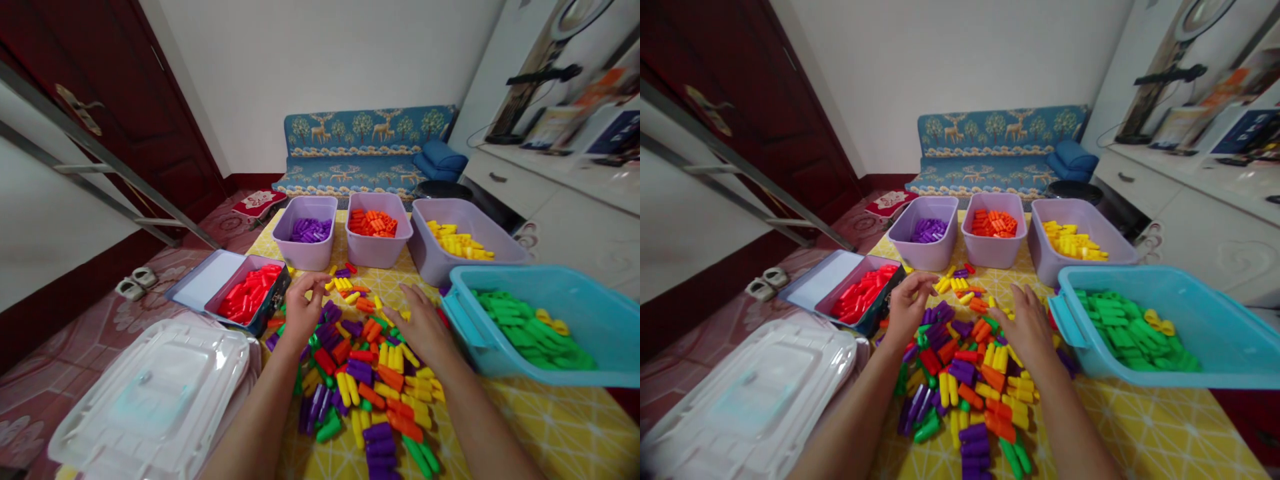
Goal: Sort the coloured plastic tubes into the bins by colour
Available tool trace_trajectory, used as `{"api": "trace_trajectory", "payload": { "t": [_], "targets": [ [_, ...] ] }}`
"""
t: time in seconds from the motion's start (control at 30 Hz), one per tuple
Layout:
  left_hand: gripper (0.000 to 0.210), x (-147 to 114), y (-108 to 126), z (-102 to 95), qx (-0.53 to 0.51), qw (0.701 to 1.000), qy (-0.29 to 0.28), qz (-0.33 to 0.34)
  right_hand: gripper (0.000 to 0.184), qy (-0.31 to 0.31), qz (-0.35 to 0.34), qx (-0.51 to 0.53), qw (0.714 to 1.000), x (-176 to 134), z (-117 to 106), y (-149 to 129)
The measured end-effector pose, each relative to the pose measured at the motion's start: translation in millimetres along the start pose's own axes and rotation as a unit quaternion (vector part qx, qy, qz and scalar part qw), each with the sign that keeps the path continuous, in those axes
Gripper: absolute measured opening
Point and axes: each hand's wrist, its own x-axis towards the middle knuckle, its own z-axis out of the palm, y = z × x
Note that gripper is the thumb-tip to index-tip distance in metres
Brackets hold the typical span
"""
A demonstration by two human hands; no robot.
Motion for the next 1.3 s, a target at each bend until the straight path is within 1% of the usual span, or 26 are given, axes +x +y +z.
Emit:
{"api": "trace_trajectory", "payload": {
  "t": [0.13, 0.23, 0.3, 0.4, 0.47, 0.53, 0.6, 0.67, 0.73, 0.8, 0.9, 0.97, 1.03, 1.13, 1.23, 1.3],
  "targets": [
    [0.019, 3, 9, -0.6, 0.021, 1.000, -0.017, 0.003, 0.069, -0.006, 0.061, -0.028, 0.998, -7, 2, 20],
    [0.021, 3, 14, 3.2, 0.034, 0.999, -0.039, 0.011, 0.067, 0.013, 0.078, -0.057, 0.995, -8, 4, 21],
    [0.022, 2, 17, 5.5, 0.043, 0.997, -0.061, 0.020, 0.063, 0.030, 0.058, -0.037, 0.997, -9, 2, 18],
    [0.021, -2, 19, 3.6, 0.065, 0.993, -0.090, 0.048, 0.057, 0.055, 0.006, 0.026, 0.998, -13, -6, 15],
    [0.021, -8, 18, -3.2, 0.098, 0.988, -0.100, 0.065, 0.056, 0.061, -0.013, 0.029, 0.998, -18, -8, 20],
    [0.021, -16, 13, -13.8, 0.161, 0.980, -0.091, 0.068, 0.055, 0.046, -0.015, 0.006, 0.999, -23, -5, 27],
    [0.024, -26, 6, -25.8, 0.264, 0.961, -0.065, 0.050, 0.056, 0.026, -0.012, -0.023, 0.999, -27, 0, 33],
    [0.032, -37, -1, -35.7, 0.368, 0.929, -0.045, 0.009, 0.055, 0.005, -0.020, -0.041, 0.999, -29, 6, 32],
    [0.038, -47, -6, -40.8, 0.439, 0.897, -0.046, -0.035, 0.056, -0.011, -0.037, -0.033, 0.999, -29, 10, 23],
    [0.040, -57, -8, -40.7, 0.476, 0.875, -0.061, -0.070, 0.054, -0.033, -0.061, 0.007, 0.998, -28, 10, 12],
    [0.040, -68, -8, -35.5, 0.491, 0.861, -0.092, -0.097, 0.050, -0.044, -0.098, 0.061, 0.992, -31, 1, 1],
    [0.039, -75, -8, -32.1, 0.492, 0.859, -0.101, -0.102, 0.048, -0.017, -0.109, 0.037, 0.993, -39, -8, 3],
    [0.039, -80, -10, -30.1, 0.492, 0.859, -0.099, -0.105, 0.046, 0.021, -0.097, -0.017, 0.995, -54, -16, 12],
    [0.041, -84, -14, -27.4, 0.481, 0.865, -0.091, -0.113, 0.054, 0.030, -0.076, -0.060, 0.995, -84, -21, 30],
    [0.042, -82, -18, -22.1, 0.422, 0.894, -0.097, -0.113, 0.061, 0.027, -0.076, -0.071, 0.994, -106, -17, 39],
    [0.042, -78, -18, -16.9, 0.362, 0.919, -0.109, -0.110, 0.063, 0.036, -0.067, -0.065, 0.995, -110, -11, 36]
  ]
}}
